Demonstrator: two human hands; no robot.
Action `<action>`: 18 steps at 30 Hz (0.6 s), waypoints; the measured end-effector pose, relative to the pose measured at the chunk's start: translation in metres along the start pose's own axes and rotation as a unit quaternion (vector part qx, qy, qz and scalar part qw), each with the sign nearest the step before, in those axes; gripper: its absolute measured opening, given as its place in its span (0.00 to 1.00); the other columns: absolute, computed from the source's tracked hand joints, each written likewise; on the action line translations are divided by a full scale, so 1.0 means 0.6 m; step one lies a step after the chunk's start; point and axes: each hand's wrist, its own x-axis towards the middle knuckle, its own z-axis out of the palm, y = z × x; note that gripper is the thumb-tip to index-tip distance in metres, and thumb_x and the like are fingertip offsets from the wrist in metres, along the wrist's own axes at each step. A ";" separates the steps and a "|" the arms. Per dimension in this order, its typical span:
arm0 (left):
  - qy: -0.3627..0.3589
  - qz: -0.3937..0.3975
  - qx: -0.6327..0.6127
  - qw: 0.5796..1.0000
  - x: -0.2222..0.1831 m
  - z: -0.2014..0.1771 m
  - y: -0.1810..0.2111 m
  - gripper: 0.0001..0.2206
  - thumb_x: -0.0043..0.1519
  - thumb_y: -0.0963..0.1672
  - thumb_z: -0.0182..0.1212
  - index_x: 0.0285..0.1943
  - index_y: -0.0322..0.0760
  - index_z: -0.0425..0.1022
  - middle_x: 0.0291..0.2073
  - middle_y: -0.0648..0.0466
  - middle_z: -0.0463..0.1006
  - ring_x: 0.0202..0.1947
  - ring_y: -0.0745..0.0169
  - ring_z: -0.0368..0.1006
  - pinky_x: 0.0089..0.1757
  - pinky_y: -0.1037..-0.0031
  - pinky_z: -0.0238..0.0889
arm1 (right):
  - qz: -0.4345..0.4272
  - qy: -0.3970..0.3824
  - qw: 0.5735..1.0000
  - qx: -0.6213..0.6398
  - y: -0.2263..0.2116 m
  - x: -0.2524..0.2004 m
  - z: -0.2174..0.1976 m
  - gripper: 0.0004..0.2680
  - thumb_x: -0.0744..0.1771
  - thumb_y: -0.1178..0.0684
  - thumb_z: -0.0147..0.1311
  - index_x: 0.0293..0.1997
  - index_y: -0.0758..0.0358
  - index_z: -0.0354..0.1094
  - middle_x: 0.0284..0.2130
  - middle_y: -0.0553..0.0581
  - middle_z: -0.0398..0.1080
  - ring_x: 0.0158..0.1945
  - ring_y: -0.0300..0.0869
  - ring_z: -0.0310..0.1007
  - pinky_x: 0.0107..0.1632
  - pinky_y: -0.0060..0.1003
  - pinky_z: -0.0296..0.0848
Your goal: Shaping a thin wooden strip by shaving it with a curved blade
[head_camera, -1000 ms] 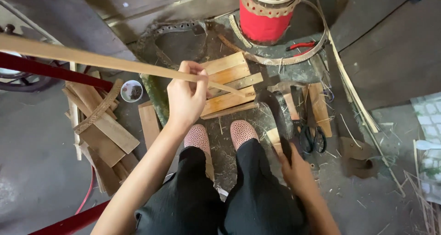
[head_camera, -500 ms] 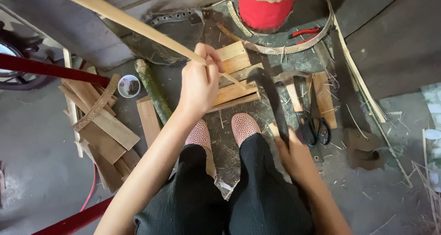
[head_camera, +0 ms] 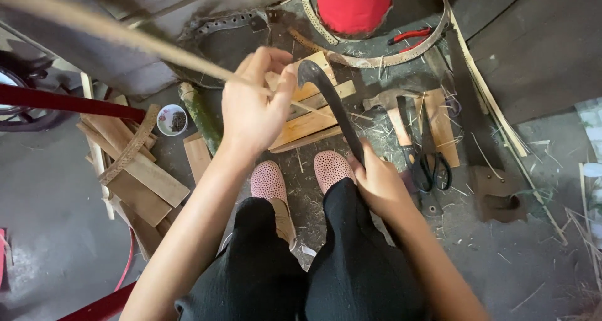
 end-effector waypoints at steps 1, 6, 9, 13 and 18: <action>0.000 0.000 0.001 1.000 0.001 -0.002 0.002 0.12 0.63 0.48 0.55 0.50 0.42 0.78 0.34 0.48 0.81 0.31 0.47 0.78 0.33 0.62 0.70 | 0.000 0.000 1.000 0.001 -0.006 -0.004 -0.003 0.21 0.71 0.39 0.41 0.73 0.50 0.49 0.46 0.75 0.76 0.53 0.67 0.75 0.56 0.60 0.73; -0.132 -0.126 0.157 0.971 0.017 0.003 -0.002 0.17 0.62 0.50 0.49 0.58 0.48 0.72 0.43 0.41 0.81 0.45 0.33 0.79 0.46 0.47 0.71 | 0.037 -0.028 0.998 0.035 -0.027 -0.016 -0.020 0.20 0.71 0.39 0.39 0.72 0.49 0.52 0.48 0.75 0.75 0.56 0.68 0.74 0.59 0.60 0.71; -0.138 -0.122 0.051 0.981 0.012 0.001 0.020 0.17 0.61 0.43 0.45 0.60 0.44 0.67 0.49 0.35 0.80 0.47 0.26 0.78 0.48 0.46 0.70 | 0.040 -0.032 0.998 0.026 -0.013 -0.007 -0.010 0.19 0.71 0.39 0.39 0.72 0.47 0.52 0.48 0.74 0.75 0.57 0.67 0.73 0.61 0.59 0.69; -0.117 -0.121 -0.083 0.982 0.019 0.028 0.012 0.19 0.59 0.40 0.40 0.58 0.38 0.71 0.19 0.56 0.73 0.15 0.64 0.75 0.25 0.74 0.72 | 0.041 -0.035 0.998 0.029 -0.017 -0.019 -0.014 0.20 0.71 0.39 0.39 0.72 0.45 0.51 0.49 0.74 0.75 0.57 0.67 0.73 0.62 0.59 0.68; -0.074 -0.144 -0.123 0.979 0.025 0.047 0.012 0.16 0.61 0.39 0.42 0.58 0.39 0.66 0.25 0.52 0.75 0.21 0.64 0.72 0.27 0.71 0.67 | 0.028 0.008 0.998 0.061 -0.024 -0.037 -0.023 0.17 0.70 0.47 0.41 0.69 0.49 0.56 0.32 0.69 0.78 0.34 0.60 0.80 0.40 0.56 0.70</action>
